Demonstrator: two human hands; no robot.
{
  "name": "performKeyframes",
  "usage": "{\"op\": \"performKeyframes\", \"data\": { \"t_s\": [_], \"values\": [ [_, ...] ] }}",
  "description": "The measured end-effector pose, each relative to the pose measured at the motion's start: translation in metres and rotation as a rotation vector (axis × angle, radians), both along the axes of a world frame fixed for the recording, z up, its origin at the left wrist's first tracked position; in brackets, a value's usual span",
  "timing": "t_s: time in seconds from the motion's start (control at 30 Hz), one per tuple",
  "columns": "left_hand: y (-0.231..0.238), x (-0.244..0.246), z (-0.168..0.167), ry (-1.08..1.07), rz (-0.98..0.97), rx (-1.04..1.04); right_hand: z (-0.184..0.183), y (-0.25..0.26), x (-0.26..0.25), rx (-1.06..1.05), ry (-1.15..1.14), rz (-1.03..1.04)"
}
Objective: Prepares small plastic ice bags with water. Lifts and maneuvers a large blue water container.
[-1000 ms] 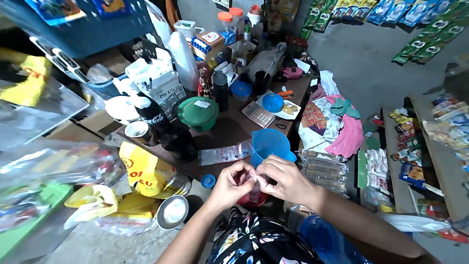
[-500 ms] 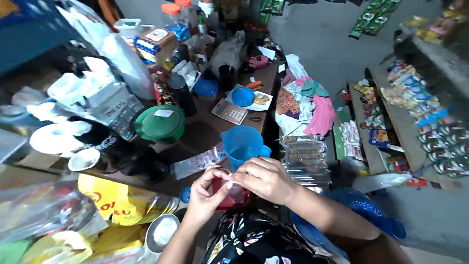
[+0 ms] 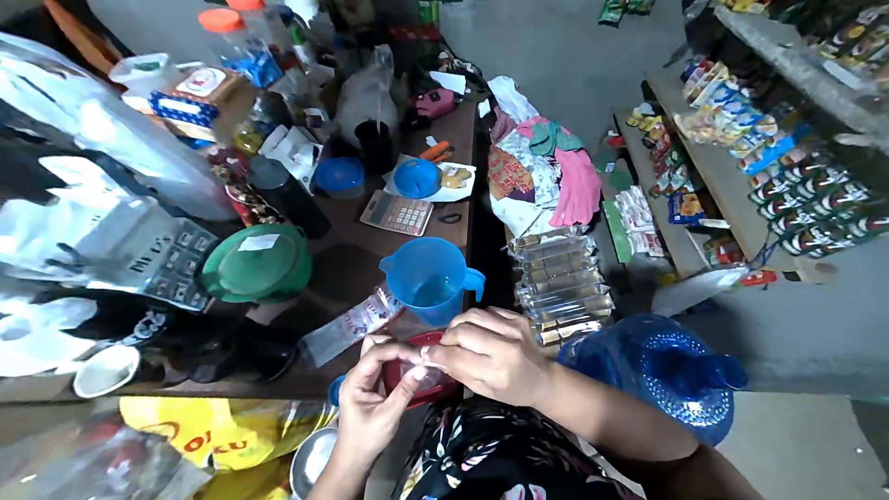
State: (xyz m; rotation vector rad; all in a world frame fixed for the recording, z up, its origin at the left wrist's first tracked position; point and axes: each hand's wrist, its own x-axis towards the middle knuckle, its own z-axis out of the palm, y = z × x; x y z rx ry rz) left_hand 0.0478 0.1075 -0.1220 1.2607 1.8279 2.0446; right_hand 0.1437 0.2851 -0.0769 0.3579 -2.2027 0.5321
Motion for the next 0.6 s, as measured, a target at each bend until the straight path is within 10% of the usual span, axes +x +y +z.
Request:
{"op": "performKeyframes", "data": {
  "t_s": [0.37,0.6],
  "values": [
    [0.032,0.009,0.033,0.278,-0.009,-0.121,-0.071,-0.004,0.069,-1.623,-1.126,0.071],
    [0.064,0.061,0.069,0.429,-0.488,0.0,-0.056,-0.005,0.083,-2.388,-0.767,0.665]
  ]
}}
